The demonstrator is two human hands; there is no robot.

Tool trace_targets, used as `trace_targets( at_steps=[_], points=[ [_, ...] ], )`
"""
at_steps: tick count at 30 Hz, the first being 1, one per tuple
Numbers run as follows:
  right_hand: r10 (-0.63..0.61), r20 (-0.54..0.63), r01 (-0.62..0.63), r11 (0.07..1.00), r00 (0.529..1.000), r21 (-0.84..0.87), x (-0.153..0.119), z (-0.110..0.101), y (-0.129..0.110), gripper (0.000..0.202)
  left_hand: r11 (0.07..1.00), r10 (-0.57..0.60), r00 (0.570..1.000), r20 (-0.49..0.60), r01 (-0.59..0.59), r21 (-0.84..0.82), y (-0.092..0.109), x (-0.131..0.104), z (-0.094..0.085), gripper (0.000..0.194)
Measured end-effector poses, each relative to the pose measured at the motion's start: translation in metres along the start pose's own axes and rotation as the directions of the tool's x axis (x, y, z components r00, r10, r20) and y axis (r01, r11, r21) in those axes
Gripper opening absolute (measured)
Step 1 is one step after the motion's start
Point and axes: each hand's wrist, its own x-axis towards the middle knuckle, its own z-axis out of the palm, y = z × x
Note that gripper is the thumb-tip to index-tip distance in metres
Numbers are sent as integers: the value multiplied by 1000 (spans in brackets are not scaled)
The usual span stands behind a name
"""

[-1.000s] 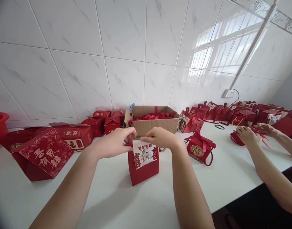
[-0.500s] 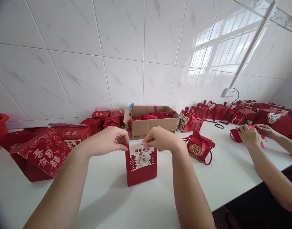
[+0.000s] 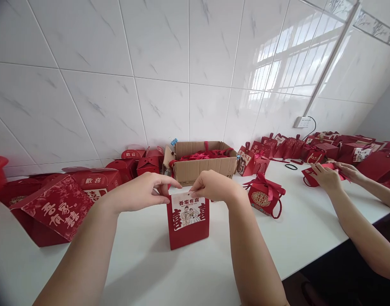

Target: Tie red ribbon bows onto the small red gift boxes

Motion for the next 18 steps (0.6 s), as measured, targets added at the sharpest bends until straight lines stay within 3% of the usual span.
trace_targets(
  at_steps=[18],
  points=[
    [-21, -43, 21, 1000, 999, -15, 3, 1, 1, 26, 999, -5, 999, -46, 7, 45, -1, 2, 1, 35]
  ],
)
